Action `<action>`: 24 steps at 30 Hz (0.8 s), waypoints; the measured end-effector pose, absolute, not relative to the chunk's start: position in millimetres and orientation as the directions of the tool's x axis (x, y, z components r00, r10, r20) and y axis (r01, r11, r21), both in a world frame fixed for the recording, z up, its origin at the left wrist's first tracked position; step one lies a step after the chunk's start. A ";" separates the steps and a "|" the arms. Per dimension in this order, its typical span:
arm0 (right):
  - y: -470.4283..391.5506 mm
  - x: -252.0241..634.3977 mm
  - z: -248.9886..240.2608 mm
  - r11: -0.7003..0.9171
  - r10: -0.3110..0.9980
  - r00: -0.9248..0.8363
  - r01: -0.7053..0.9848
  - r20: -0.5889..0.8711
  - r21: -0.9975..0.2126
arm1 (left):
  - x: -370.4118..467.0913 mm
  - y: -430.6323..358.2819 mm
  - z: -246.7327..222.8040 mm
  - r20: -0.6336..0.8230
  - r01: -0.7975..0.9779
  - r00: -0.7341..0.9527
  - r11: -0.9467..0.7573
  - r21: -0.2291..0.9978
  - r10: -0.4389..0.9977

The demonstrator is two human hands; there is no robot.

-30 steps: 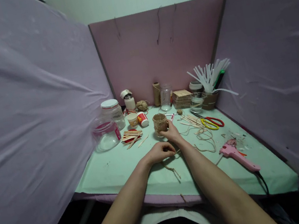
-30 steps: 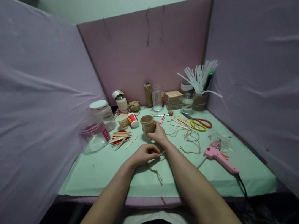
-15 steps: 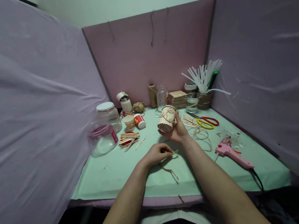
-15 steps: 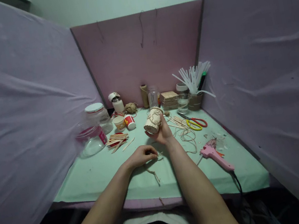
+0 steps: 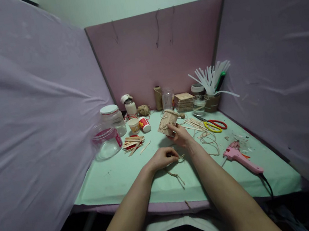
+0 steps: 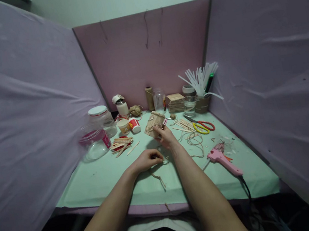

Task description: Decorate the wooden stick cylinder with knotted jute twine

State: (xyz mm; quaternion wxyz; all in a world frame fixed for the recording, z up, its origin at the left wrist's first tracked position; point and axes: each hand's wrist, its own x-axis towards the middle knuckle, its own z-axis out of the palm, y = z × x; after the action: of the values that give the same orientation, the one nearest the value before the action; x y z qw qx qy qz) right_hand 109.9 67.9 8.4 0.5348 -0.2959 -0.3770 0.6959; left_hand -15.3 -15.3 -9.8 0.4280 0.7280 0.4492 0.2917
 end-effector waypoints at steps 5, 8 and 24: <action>69.6 105.5 4.2 0.110 0.977 -0.124 -0.391 0.171 -0.914 | -14.9 -15.0 -10.2 0.052 0.412 0.425 -0.244 0.878 0.904; 72.6 103.2 -0.2 0.314 0.943 -0.044 -0.204 0.329 -0.927 | -14.9 -14.3 -12.0 0.060 0.397 0.428 -0.247 0.884 0.902; 74.2 104.4 -9.5 0.681 0.722 0.025 0.151 0.692 -0.716 | -14.7 -13.0 -13.1 0.040 0.396 0.425 -0.225 0.890 0.904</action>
State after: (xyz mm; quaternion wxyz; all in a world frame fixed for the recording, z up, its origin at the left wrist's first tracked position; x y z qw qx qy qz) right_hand 104.4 74.2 -9.5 0.6352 -0.3300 -0.6612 0.2246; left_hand -14.7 -13.0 -13.1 0.4317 0.7253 0.4484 0.2944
